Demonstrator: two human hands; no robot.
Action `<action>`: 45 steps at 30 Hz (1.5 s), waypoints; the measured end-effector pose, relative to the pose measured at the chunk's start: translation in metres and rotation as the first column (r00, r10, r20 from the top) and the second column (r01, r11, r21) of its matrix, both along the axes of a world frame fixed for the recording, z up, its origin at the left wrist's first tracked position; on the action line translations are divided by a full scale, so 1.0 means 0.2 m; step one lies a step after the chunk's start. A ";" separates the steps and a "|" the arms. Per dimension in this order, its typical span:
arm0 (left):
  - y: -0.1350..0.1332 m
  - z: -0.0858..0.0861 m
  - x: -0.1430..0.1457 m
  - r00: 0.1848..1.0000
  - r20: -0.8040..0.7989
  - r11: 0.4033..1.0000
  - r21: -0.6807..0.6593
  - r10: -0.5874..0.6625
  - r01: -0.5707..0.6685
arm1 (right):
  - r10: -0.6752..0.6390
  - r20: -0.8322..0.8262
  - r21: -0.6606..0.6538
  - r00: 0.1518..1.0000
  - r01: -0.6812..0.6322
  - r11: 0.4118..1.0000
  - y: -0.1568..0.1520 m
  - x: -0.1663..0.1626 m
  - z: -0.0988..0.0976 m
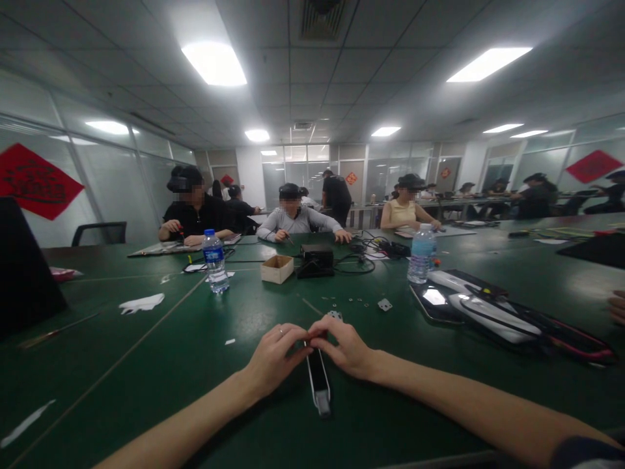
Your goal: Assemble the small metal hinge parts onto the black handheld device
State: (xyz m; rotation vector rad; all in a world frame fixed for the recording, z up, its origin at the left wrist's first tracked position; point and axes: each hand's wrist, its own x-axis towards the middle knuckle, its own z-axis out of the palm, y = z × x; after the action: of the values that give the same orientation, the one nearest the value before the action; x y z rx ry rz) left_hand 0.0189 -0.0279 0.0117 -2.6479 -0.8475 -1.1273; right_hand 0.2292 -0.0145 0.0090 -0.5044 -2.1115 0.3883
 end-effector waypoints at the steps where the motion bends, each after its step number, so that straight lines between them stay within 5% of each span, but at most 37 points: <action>1: 0.00 0.00 0.00 1.000 0.010 1.000 0.006 -0.007 0.007 | -0.002 -0.007 -0.003 1.000 0.002 1.000 0.00 0.00 0.00; 25: 0.01 0.00 0.00 0.999 -0.035 0.998 -0.057 -0.009 0.007 | -0.151 0.153 0.184 0.977 0.122 0.975 0.04 0.01 -0.02; 45: 0.04 0.01 -0.03 0.997 -0.068 0.999 0.028 -0.025 0.027 | -0.252 0.206 0.321 0.946 0.178 0.930 0.09 0.07 0.01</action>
State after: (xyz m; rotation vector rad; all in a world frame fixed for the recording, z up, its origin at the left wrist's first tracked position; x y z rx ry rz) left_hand 0.0136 -0.0199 0.0135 -2.6646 -0.7805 -1.0413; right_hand 0.2427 0.0036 0.0103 -0.6232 -2.2676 -0.1280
